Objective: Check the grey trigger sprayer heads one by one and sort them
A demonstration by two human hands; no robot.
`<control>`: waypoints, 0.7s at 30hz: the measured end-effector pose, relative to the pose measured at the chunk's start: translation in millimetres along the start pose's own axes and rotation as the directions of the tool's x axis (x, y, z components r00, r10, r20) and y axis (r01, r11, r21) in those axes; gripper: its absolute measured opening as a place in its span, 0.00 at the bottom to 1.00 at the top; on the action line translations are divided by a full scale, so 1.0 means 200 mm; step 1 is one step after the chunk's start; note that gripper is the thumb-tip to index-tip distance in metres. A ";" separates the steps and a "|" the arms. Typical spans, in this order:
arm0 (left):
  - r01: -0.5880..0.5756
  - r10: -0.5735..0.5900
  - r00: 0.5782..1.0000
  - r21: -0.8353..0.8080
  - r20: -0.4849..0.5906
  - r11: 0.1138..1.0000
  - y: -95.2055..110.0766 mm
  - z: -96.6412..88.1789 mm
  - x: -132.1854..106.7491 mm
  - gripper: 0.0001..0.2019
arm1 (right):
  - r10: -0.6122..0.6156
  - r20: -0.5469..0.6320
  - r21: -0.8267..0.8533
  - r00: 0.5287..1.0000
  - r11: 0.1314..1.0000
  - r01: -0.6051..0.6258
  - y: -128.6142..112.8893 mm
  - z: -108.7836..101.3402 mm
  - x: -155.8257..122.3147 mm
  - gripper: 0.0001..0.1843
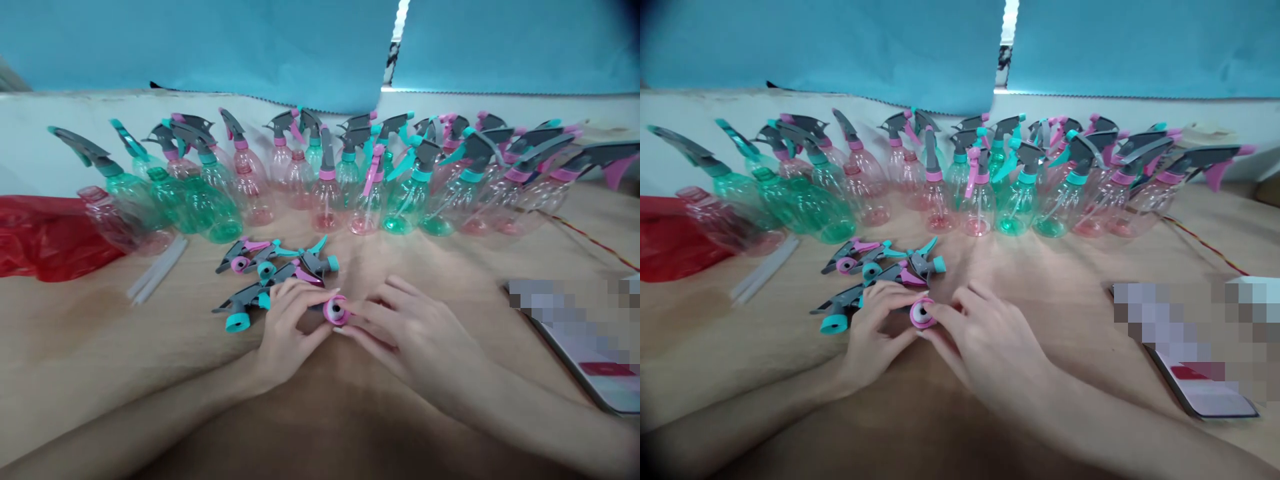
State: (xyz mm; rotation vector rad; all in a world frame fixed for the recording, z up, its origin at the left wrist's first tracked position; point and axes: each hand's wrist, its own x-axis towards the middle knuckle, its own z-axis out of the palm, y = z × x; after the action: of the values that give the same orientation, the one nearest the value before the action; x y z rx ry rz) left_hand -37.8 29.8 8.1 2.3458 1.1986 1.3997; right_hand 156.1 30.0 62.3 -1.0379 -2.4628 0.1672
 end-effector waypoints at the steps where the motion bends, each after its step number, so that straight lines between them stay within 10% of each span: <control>1: -0.015 0.015 1.000 -0.011 -0.008 1.000 0.00 0.00 0.00 0.13 | -0.006 -0.008 -0.019 1.000 1.000 0.006 -0.01 0.00 -0.01 0.12; 11: -0.095 0.095 0.995 -0.053 -0.015 0.994 -0.01 0.00 -0.02 0.14 | 0.100 0.144 0.213 0.985 0.969 -0.129 -0.06 0.00 -0.04 0.18; 21: -0.079 0.083 0.995 -0.069 0.048 0.994 -0.01 -0.01 -0.02 0.13 | -0.114 0.014 0.318 0.993 0.943 0.104 0.06 0.09 -0.01 0.12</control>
State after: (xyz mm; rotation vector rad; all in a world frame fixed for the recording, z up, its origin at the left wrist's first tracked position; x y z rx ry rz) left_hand -41.5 27.8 6.9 2.3933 1.0374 1.3736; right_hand 157.0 39.0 42.5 -0.7645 -2.4093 0.5285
